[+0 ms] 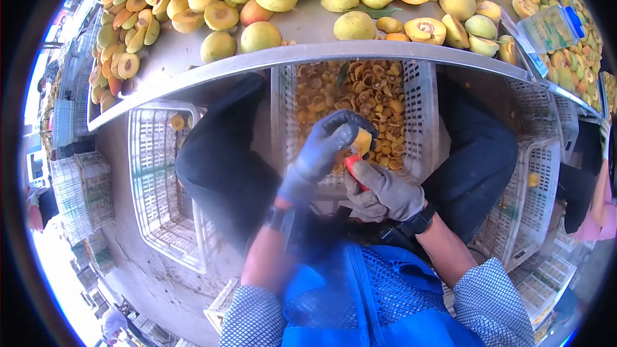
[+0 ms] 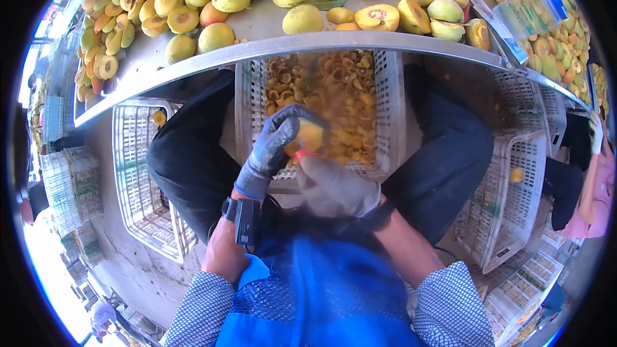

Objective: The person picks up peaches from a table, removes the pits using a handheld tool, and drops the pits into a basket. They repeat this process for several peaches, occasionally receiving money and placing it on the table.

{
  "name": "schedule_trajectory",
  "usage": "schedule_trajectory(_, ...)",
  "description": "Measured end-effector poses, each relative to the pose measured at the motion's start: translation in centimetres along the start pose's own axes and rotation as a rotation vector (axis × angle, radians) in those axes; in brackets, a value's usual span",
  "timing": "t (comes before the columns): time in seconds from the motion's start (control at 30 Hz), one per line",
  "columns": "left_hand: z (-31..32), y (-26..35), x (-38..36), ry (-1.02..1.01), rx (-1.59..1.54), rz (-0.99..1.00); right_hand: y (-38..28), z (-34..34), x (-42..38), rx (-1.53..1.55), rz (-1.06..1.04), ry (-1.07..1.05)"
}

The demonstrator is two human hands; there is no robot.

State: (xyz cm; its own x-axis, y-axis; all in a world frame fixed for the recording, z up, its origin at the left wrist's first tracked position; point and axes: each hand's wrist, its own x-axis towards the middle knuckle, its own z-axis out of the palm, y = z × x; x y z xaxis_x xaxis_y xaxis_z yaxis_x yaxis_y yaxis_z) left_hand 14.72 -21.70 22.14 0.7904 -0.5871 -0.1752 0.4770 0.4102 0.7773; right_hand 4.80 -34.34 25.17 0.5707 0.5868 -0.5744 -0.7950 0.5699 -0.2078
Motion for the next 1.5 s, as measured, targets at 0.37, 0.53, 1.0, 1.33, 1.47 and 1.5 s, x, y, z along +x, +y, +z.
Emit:
schedule_trajectory(0.37,-0.8,-2.3,0.6,0.432,0.337,0.076,3.3,0.4,4.0,-0.799,-0.560,0.589)
schedule_trajectory(0.53,-1.3,-2.7,1.4,0.604,0.312,0.014,3.9,-0.3,5.5,-1.039,-0.823,0.766)
schedule_trajectory(1.0,-0.8,0.2,0.0,0.404,-0.050,0.170,1.8,-0.1,2.8,-0.492,-0.611,0.614)
schedule_trajectory(1.33,-7.8,15.7,-10.0,0.946,1.093,0.542,1.6,-1.6,3.6,-0.886,-0.779,0.622)
schedule_trajectory(1.47,-9.3,19.1,-12.9,0.894,1.767,0.478,1.4,-0.4,3.1,-0.749,-0.624,0.456)
schedule_trajectory(1.5,-6.9,18.2,-12.3,0.711,1.440,0.382,1.3,0.0,2.7,-0.752,-0.621,0.455)
